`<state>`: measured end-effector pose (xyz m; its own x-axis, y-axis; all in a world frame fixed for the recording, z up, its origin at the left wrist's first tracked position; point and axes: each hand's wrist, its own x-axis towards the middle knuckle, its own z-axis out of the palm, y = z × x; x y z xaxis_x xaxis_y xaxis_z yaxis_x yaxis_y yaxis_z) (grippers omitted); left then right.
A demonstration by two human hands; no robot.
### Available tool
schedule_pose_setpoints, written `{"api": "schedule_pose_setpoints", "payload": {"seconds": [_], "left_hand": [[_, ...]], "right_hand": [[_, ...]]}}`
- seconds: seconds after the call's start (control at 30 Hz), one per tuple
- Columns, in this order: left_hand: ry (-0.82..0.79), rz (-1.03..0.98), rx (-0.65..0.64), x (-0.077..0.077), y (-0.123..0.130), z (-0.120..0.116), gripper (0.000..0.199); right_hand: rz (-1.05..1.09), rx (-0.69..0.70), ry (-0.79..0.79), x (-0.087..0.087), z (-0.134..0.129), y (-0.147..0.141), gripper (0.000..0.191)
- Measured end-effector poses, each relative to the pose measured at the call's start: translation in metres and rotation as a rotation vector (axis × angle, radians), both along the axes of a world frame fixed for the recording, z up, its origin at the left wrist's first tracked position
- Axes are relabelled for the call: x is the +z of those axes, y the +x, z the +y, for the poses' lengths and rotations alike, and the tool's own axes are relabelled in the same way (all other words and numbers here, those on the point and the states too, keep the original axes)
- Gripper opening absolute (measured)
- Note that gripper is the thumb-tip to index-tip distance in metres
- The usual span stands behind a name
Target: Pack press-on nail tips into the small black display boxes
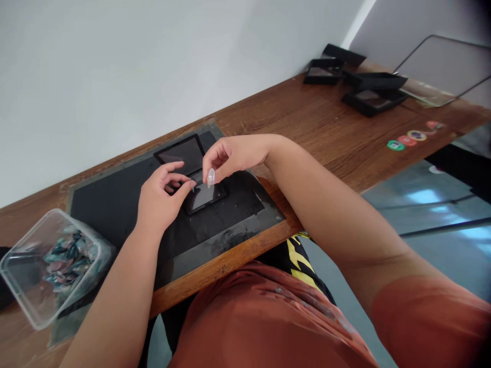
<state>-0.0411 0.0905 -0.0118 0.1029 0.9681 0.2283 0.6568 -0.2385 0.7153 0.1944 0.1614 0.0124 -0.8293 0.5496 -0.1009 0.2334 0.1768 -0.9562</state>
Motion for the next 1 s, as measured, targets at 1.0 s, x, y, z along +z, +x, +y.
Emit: {"api": "schedule_pose_setpoints", "payload": {"seconds": [1.0], "left_hand": [[0.451, 0.23, -0.264, 0.013, 0.009, -0.028, 0.031]], "right_hand": [[0.087, 0.104, -0.091, -0.006, -0.009, -0.016, 0.017]]}}
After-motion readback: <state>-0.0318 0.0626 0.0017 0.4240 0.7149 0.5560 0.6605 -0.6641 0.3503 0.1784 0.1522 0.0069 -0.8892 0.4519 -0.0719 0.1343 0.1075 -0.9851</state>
